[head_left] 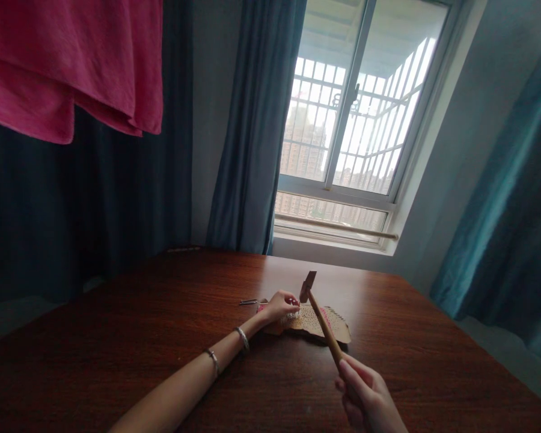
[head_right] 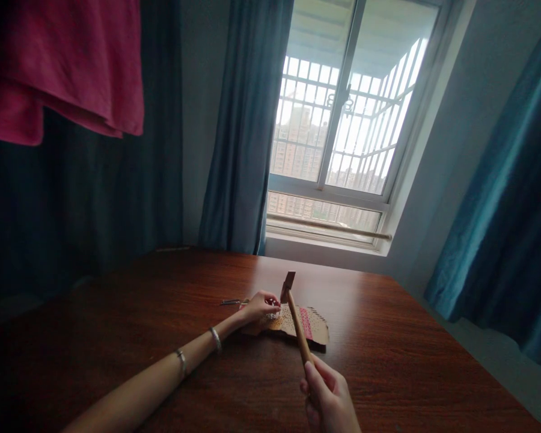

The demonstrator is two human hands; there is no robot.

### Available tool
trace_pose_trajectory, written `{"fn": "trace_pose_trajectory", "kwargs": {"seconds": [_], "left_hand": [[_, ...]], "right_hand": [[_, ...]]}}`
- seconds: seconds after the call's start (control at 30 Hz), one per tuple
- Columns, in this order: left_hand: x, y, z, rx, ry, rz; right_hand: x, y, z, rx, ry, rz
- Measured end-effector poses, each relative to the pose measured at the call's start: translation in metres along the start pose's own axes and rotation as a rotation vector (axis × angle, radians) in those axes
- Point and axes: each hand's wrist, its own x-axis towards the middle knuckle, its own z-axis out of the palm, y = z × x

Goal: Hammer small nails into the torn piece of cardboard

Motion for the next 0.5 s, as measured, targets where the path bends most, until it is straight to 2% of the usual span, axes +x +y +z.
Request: {"fn": "trace_pose_trajectory", "kwargs": {"seconds": [0.27,0.5], "left_hand": [[0.0010,-0.0048,0.0007,0.011,0.002,0.001],[-0.0007,-0.0009,0.0000,0.008,-0.009,0.004]], "right_hand": [[0.0015,0.0022,-0.0014,0.019,-0.011,0.019],[0.0040,0.0085,-0.0050,0.020,0.003,0.018]]}}
